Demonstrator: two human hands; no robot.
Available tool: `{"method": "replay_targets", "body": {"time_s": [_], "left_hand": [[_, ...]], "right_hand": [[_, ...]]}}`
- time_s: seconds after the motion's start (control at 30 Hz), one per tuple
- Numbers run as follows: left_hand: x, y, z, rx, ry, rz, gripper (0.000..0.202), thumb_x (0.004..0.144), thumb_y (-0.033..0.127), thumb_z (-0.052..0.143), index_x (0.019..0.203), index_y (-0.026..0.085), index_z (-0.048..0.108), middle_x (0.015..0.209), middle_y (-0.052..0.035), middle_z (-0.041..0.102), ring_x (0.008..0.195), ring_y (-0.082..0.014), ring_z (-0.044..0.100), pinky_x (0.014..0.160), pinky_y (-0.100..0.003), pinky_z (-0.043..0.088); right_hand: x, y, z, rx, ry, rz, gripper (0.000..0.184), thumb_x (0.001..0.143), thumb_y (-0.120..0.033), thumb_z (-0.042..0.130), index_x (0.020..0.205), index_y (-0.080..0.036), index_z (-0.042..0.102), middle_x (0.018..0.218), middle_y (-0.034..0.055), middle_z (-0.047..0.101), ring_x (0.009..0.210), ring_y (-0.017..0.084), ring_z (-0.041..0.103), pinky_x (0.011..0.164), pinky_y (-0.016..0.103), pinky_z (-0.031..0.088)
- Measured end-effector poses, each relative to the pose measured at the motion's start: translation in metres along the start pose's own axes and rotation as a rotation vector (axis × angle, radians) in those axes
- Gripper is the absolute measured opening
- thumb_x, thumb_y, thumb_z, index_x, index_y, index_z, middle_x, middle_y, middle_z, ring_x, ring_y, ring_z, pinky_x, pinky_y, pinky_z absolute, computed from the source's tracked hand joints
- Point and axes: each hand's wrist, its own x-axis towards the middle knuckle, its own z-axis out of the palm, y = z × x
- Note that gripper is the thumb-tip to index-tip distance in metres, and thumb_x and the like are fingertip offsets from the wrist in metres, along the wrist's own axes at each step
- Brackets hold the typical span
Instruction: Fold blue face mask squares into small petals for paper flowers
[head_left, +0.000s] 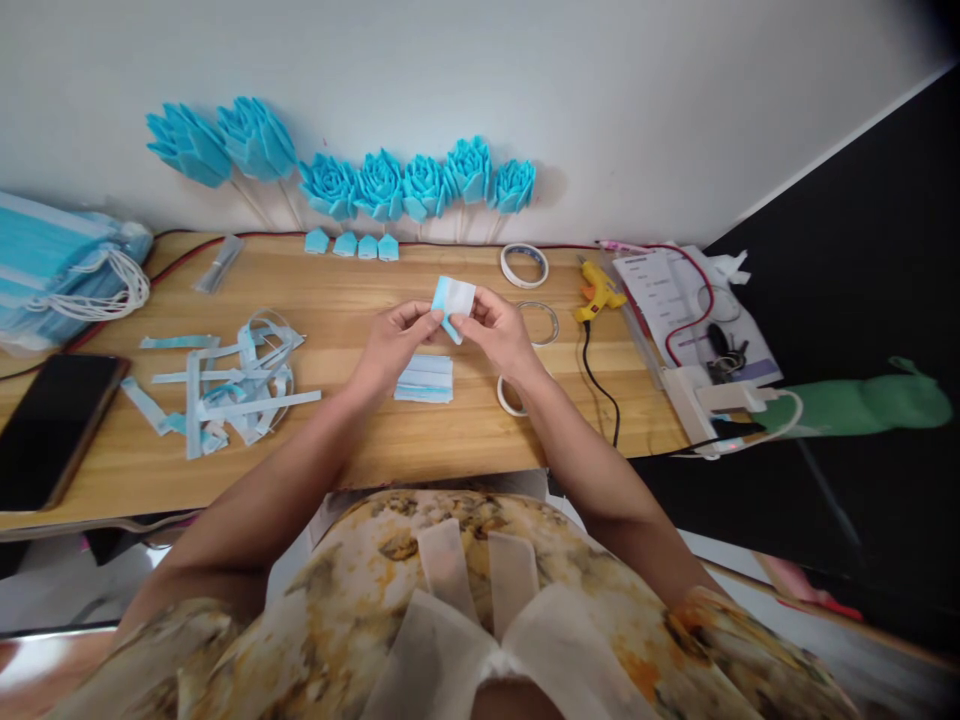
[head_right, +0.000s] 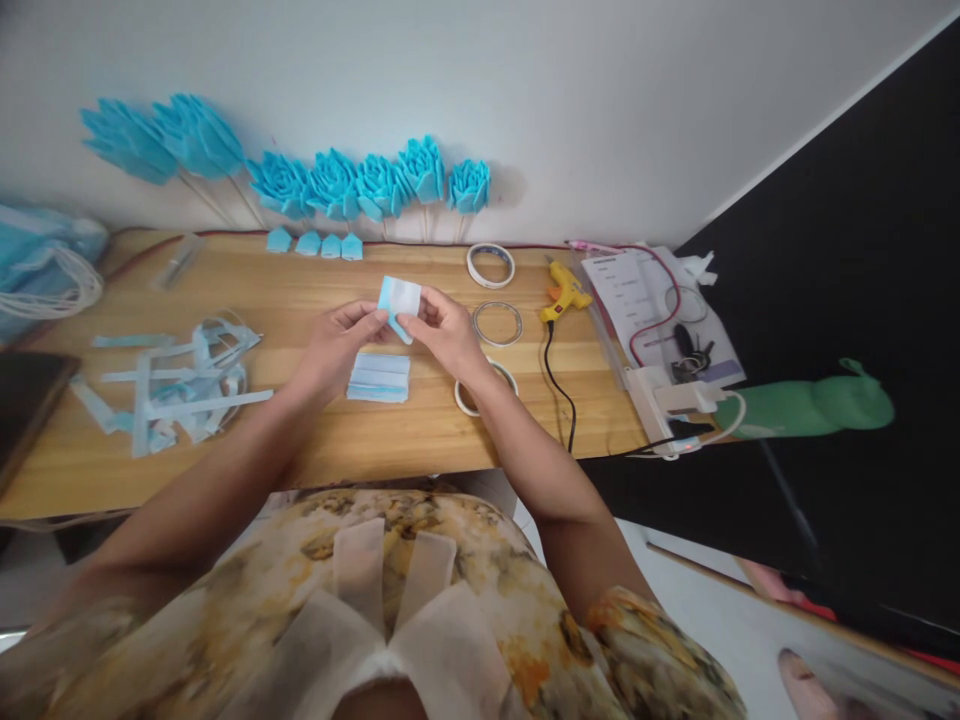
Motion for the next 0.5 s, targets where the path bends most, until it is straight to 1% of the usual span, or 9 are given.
{"method": "replay_targets", "body": {"time_s": [0.07, 0.17, 0.23, 0.3, 0.4, 0.5], "left_hand": [[-0.001, -0.0012, 0.0002, -0.039, -0.04, -0.031, 0.031, 0.078, 0.047, 0.076, 0.077, 0.017, 0.073, 0.071, -0.0013, 0.068, 0.07, -0.0129, 0.059, 0.072, -0.026, 0.047], [-0.0003, -0.0021, -0.0012, -0.048, -0.032, -0.041, 0.033, 0.076, 0.049, 0.077, 0.073, 0.017, 0.074, 0.071, -0.0021, 0.069, 0.069, -0.0132, 0.059, 0.072, -0.026, 0.048], [0.0006, -0.0017, -0.0024, 0.004, -0.026, -0.033, 0.031, 0.073, 0.048, 0.077, 0.071, 0.017, 0.074, 0.069, -0.002, 0.069, 0.067, -0.0133, 0.059, 0.069, -0.026, 0.047], [0.001, -0.0008, -0.0029, 0.085, -0.034, -0.03, 0.028, 0.072, 0.045, 0.077, 0.067, 0.017, 0.073, 0.065, -0.0011, 0.067, 0.062, -0.0122, 0.055, 0.063, -0.026, 0.044], [0.0004, -0.0002, -0.0022, 0.174, -0.057, -0.059, 0.028, 0.073, 0.043, 0.074, 0.063, 0.017, 0.07, 0.06, 0.0002, 0.063, 0.054, -0.0098, 0.048, 0.053, -0.024, 0.035], [-0.0002, -0.0004, -0.0008, 0.188, -0.074, -0.077, 0.029, 0.073, 0.044, 0.072, 0.061, 0.017, 0.068, 0.057, 0.0008, 0.06, 0.051, -0.0085, 0.045, 0.05, -0.023, 0.031]], "right_hand": [[0.0, 0.0013, 0.0001, 0.012, 0.017, 0.001, 0.029, 0.077, -0.042, 0.077, 0.095, -0.024, 0.065, 0.083, -0.0023, 0.068, 0.075, 0.014, 0.061, 0.072, 0.028, 0.052], [-0.0005, 0.0016, 0.0001, 0.035, -0.004, 0.017, 0.031, 0.075, -0.044, 0.079, 0.094, -0.023, 0.065, 0.084, -0.0021, 0.068, 0.077, 0.014, 0.061, 0.074, 0.028, 0.052], [-0.0009, 0.0001, -0.0005, 0.047, -0.008, 0.032, 0.035, 0.073, -0.044, 0.081, 0.097, -0.023, 0.067, 0.088, -0.0019, 0.069, 0.08, 0.014, 0.062, 0.077, 0.028, 0.051], [-0.0013, -0.0024, -0.0014, 0.031, 0.003, 0.042, 0.037, 0.072, -0.044, 0.081, 0.1, -0.023, 0.068, 0.091, -0.0018, 0.07, 0.083, 0.014, 0.062, 0.078, 0.028, 0.051], [-0.0018, -0.006, -0.0027, -0.041, 0.02, 0.031, 0.029, 0.074, -0.04, 0.08, 0.093, -0.021, 0.069, 0.088, -0.0023, 0.069, 0.081, 0.013, 0.061, 0.078, 0.027, 0.05], [-0.0022, -0.0068, -0.0033, -0.103, 0.039, -0.022, 0.019, 0.077, -0.036, 0.077, 0.086, -0.02, 0.068, 0.082, -0.0028, 0.068, 0.077, 0.012, 0.059, 0.076, 0.027, 0.048]]}}
